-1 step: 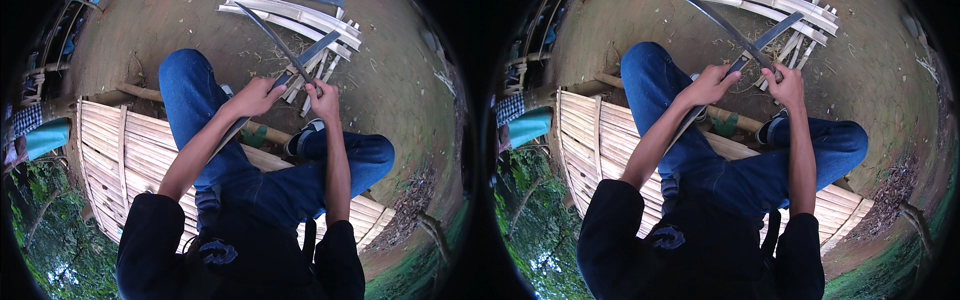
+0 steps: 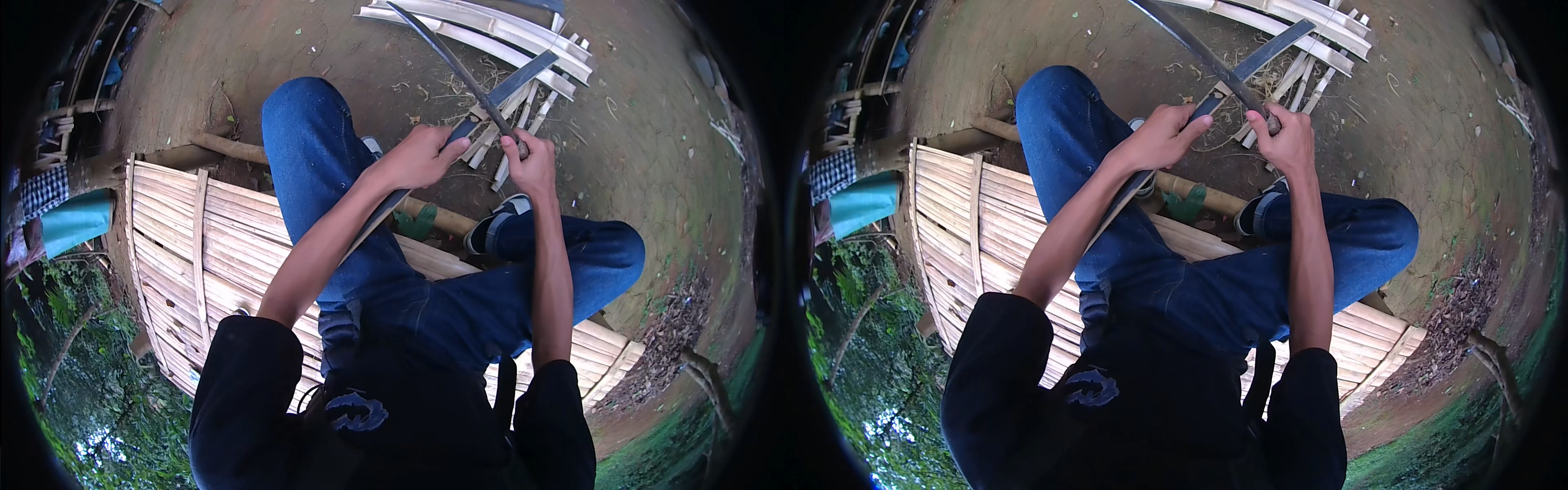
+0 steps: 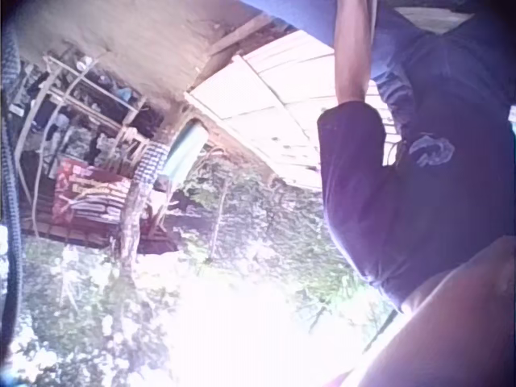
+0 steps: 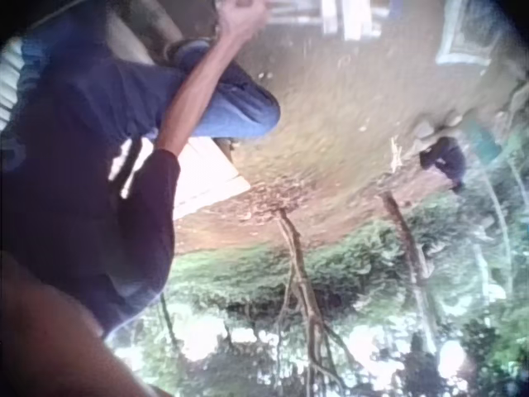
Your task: The person shaves thin strips from a long bamboo stick using a machete while sitting on a bamboo platform. The person repeatedly runs the blade along the stick to smooth the surface, causing bamboo shavings to fall to the ground.
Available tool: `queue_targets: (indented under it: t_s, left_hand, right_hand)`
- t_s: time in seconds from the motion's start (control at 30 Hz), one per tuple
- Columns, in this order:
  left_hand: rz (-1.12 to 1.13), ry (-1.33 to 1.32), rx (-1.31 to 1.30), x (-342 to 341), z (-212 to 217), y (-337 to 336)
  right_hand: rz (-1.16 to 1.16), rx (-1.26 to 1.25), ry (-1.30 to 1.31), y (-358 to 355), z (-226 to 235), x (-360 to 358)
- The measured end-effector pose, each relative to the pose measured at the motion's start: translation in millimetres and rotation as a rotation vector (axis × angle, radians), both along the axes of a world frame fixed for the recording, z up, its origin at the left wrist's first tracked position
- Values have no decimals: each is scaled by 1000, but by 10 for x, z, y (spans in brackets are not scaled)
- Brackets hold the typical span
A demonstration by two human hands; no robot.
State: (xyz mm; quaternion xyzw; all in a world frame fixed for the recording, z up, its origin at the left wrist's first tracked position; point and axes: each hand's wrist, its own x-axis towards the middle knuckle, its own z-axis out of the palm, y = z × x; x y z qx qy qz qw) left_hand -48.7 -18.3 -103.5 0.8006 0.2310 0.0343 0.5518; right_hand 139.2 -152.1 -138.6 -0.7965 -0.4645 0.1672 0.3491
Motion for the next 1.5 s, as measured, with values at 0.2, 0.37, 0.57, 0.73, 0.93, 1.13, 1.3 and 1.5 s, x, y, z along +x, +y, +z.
queue_targets:
  t_s: [0.2, 0.37, 0.57, 0.73, 0.93, 1.13, 1.3, 1.5]
  left_hand:
    - [-23, -62, 110, -115, -93, -63]
    - [-7, 27, -117, -82, 137, -102]
    - [3, 26, 15, -61, 89, -78]
    - [26, 63, -16, -36, 83, -13]
    - [0, -28, 82, -73, 30, -73]
    - [-23, -13, 15, -82, 88, -105]
    - [-17, -11, 3, -41, 96, -83]
    - [-40, 64, 40, -39, 46, -87]
  right_hand:
    - [-234, 34, 49, -73, -331, 375]
    - [-205, 147, 181, -122, -153, 163]
    - [4, 36, -60, -129, 75, 91]
    - [-49, -60, -58, -49, 223, 85]
    - [85, -8, -195, -44, 258, -64]
    - [-253, -11, 92, -114, 148, 242]
    - [75, 111, -144, -117, 242, 49]
    - [-181, -3, -61, -103, 63, 208]
